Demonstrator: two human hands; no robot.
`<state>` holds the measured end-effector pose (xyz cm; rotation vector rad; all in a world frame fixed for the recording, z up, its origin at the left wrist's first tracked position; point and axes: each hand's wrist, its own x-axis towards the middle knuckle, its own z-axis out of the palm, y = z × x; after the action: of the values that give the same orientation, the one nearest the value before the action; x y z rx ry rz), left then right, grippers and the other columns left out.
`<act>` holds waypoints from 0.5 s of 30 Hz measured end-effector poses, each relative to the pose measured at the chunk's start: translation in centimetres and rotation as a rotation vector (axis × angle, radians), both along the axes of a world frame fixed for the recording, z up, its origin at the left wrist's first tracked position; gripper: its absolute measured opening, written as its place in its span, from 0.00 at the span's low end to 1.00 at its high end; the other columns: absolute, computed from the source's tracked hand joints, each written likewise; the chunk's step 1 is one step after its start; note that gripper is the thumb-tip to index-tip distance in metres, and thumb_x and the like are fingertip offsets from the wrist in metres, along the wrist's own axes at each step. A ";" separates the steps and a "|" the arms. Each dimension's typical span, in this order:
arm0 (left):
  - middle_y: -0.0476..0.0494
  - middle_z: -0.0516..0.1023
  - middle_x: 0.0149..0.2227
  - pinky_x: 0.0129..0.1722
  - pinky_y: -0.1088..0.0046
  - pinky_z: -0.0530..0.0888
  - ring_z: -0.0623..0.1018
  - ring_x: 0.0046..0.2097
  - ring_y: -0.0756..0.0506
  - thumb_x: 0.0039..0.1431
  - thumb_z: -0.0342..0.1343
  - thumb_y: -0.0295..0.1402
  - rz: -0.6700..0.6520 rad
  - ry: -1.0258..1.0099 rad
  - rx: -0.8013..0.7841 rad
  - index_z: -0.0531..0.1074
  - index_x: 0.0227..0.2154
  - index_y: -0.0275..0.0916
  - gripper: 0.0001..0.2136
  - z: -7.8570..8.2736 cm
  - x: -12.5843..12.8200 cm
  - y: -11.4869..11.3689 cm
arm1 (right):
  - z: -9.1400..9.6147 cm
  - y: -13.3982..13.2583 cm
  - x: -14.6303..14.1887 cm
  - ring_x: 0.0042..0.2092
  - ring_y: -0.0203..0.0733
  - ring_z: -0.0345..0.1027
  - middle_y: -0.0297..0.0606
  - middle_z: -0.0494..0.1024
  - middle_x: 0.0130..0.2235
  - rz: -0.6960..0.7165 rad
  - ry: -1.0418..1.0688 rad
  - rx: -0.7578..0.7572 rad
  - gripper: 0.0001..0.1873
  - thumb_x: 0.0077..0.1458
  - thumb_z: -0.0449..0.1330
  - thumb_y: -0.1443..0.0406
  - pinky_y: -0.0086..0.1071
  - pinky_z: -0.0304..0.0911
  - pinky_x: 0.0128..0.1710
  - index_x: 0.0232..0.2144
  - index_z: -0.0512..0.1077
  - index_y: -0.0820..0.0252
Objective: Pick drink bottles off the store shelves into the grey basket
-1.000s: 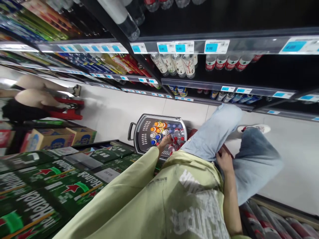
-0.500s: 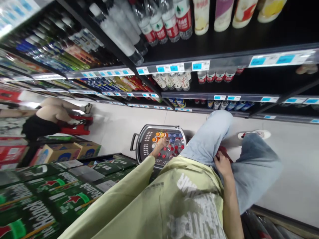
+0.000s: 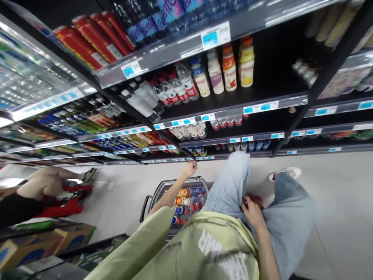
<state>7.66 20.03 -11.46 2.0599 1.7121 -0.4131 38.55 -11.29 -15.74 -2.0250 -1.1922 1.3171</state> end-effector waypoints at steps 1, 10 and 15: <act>0.35 0.84 0.47 0.48 0.66 0.74 0.81 0.51 0.40 0.69 0.54 0.29 -0.015 -0.014 0.028 0.78 0.46 0.38 0.09 0.7 0.8 1.2 | 0.0 0.0 0.0 0.46 0.54 0.84 0.44 0.88 0.41 -0.006 0.001 0.003 0.17 0.60 0.52 0.54 0.41 0.72 0.48 0.44 0.74 0.52; 0.38 0.71 0.66 0.57 0.65 0.77 0.72 0.66 0.38 0.70 0.53 0.32 -0.127 -0.076 0.308 0.74 0.57 0.44 0.16 7.5 5.9 10.6 | -1.0 -0.2 -0.3 0.46 0.56 0.84 0.46 0.88 0.40 -0.075 0.027 0.071 0.19 0.59 0.52 0.51 0.44 0.73 0.50 0.43 0.76 0.52; 0.31 0.62 0.73 0.68 0.57 0.70 0.63 0.72 0.32 0.69 0.55 0.34 -0.177 -0.023 0.378 0.65 0.68 0.38 0.26 9.9 7.9 15.3 | -1.8 -0.3 -0.1 0.48 0.58 0.84 0.48 0.88 0.41 -0.095 0.019 0.073 0.21 0.59 0.52 0.49 0.45 0.74 0.52 0.43 0.76 0.53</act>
<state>15.54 35.30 -1.61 2.4830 1.7037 -0.1217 38.41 -11.59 -17.58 -1.9881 -1.1050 1.2269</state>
